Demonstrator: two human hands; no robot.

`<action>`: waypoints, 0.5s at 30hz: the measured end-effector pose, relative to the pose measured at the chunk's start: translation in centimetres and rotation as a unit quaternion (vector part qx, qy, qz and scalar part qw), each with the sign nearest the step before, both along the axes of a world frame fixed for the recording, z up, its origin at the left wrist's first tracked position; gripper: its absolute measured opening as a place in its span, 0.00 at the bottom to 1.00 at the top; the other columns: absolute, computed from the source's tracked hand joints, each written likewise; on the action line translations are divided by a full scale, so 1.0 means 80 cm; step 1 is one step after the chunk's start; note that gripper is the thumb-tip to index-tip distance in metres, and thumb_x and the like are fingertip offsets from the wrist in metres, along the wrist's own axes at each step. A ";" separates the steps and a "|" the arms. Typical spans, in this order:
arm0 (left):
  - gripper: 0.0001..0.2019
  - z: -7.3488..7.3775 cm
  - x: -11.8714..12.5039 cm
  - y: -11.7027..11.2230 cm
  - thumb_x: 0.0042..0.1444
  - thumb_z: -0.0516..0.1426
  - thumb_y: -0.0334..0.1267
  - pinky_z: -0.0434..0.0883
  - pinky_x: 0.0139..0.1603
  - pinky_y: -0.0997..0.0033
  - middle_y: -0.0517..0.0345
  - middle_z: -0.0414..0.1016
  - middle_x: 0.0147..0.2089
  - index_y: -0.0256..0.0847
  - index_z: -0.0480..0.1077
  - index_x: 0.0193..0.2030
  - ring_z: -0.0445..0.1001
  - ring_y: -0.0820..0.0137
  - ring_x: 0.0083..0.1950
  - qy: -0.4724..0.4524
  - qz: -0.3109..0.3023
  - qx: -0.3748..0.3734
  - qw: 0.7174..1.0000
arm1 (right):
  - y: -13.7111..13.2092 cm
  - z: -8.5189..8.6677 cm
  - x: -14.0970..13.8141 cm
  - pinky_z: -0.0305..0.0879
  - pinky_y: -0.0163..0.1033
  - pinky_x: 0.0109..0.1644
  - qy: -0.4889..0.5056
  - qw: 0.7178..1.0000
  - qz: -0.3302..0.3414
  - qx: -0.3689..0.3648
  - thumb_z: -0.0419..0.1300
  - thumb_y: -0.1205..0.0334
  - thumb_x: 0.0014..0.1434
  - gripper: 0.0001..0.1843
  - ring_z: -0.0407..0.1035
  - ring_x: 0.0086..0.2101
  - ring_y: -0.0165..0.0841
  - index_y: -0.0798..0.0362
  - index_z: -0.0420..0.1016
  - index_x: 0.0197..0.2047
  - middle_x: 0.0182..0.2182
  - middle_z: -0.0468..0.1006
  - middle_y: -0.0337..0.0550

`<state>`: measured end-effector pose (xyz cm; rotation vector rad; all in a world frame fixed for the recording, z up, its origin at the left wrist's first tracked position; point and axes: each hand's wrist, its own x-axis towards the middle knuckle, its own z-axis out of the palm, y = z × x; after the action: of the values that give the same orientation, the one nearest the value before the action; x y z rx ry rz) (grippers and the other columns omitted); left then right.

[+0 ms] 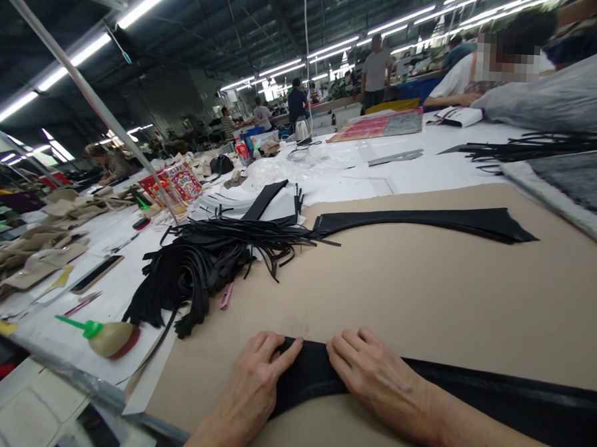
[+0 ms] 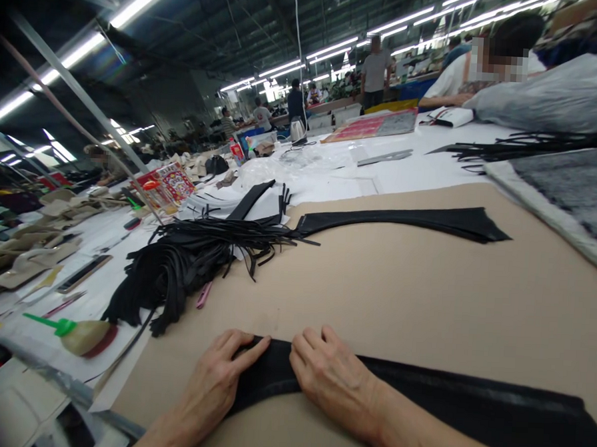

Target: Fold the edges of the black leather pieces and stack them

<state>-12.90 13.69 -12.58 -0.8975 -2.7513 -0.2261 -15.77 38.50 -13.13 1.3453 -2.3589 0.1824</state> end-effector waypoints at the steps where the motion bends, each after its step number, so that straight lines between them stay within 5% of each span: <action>1: 0.23 0.002 0.000 0.002 0.64 0.45 0.26 0.74 0.45 0.59 0.49 0.67 0.46 0.45 0.63 0.64 0.66 0.63 0.46 0.005 0.001 -0.017 1.000 | 0.001 0.000 0.000 0.53 0.43 0.36 0.000 1.000 -0.001 0.002 0.58 0.76 0.57 0.06 0.60 0.34 0.38 0.56 0.69 0.36 0.34 0.68 0.44; 15: 0.25 0.008 0.002 0.011 0.62 0.46 0.24 0.74 0.42 0.59 0.49 0.65 0.44 0.47 0.63 0.63 0.67 0.63 0.44 0.067 -0.011 -0.086 0.994 | 0.038 0.001 -0.005 0.52 0.43 0.39 -0.042 0.999 0.022 0.012 0.54 0.73 0.65 0.05 0.59 0.35 0.37 0.57 0.69 0.41 0.35 0.68 0.43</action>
<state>-12.77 14.56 -11.93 -0.9490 -2.6677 0.0678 -16.20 41.53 -13.09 1.4268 -2.4098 0.2295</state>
